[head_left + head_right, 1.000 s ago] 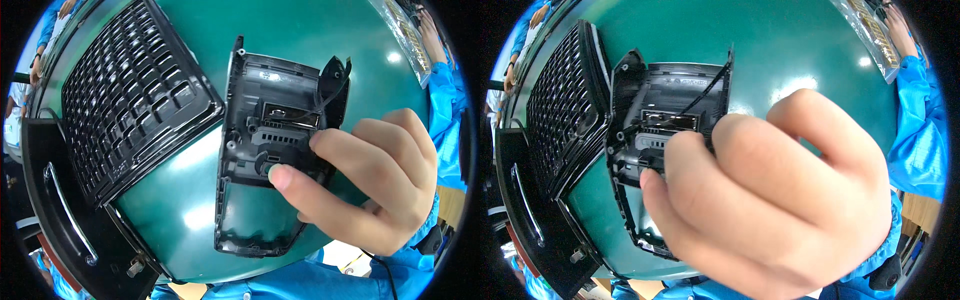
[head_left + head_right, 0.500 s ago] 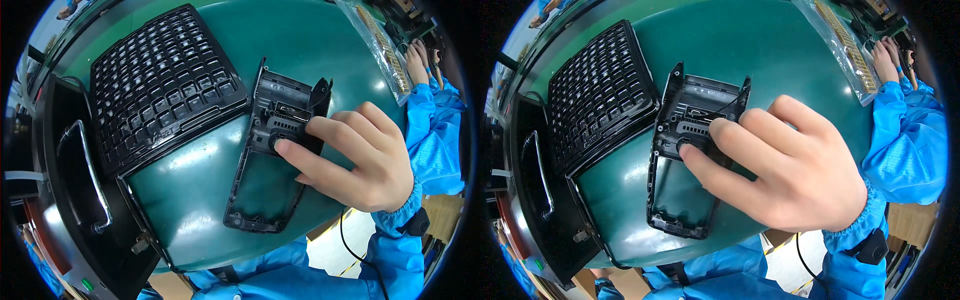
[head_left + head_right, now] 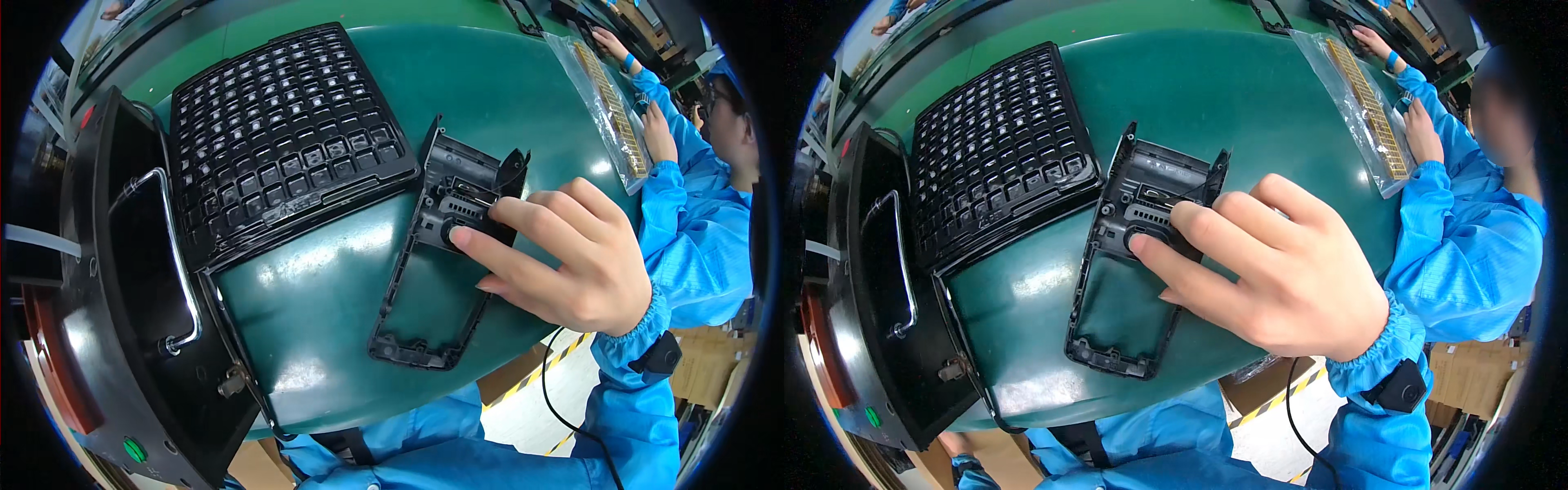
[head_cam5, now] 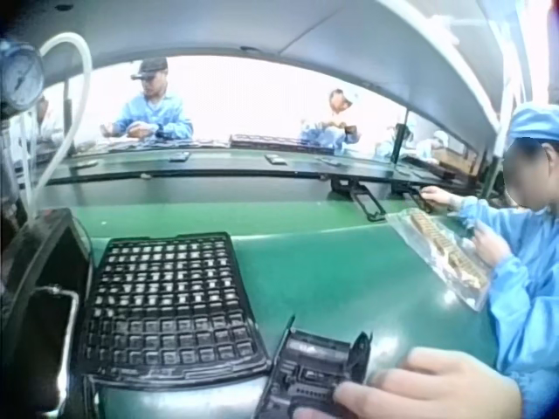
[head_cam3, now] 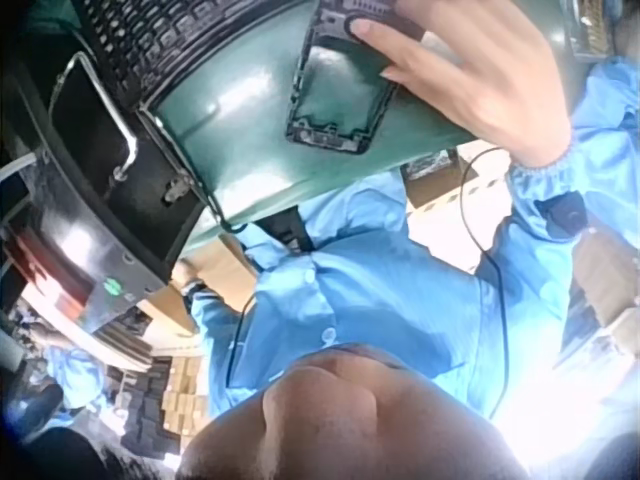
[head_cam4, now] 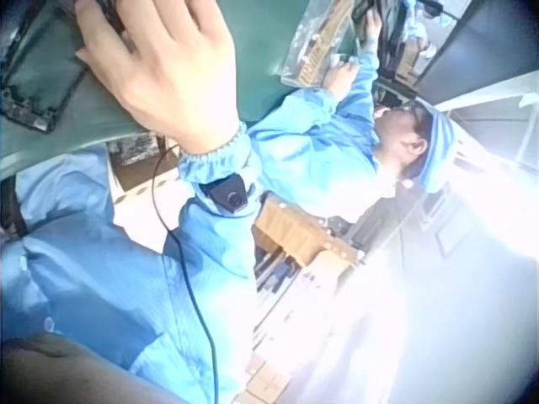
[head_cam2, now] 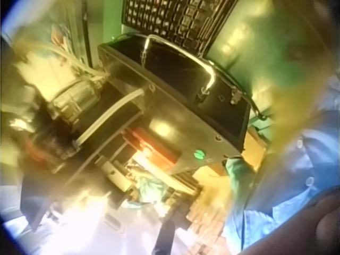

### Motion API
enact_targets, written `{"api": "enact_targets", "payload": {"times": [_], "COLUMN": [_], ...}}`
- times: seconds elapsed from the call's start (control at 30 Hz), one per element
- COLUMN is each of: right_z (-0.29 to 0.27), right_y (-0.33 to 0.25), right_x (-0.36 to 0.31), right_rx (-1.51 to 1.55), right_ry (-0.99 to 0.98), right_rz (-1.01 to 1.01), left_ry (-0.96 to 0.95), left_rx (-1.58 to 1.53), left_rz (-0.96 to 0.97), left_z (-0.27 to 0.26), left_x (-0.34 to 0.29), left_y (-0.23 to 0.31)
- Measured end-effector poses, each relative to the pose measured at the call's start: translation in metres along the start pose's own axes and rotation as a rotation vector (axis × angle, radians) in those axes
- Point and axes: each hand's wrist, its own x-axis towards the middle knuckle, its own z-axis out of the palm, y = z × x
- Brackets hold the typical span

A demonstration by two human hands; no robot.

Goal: Assembling components and placing them into a black plastic electronic housing at a factory workstation.

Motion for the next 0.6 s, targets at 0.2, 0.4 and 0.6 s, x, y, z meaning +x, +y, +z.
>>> {"api": "enact_targets", "payload": {"times": [0.2,0.4,0.6], "right_z": [-0.004,-0.008,-0.004], "right_y": [0.0,0.004,0.008], "right_x": [0.003,0.005,0.008], "right_rx": [-0.013,-0.035,-0.032], "right_ry": [-0.022,-0.064,-0.083], "right_rz": [-0.012,-0.04,-0.057], "left_ry": [0.005,0.008,0.009], "left_rx": [-0.008,-0.01,0.002], "left_rz": [0.001,0.006,0.026], "left_z": [0.003,0.007,-0.002], "left_x": [-0.001,-0.004,-0.01], "left_y": [-0.004,-0.013,-0.031]}}
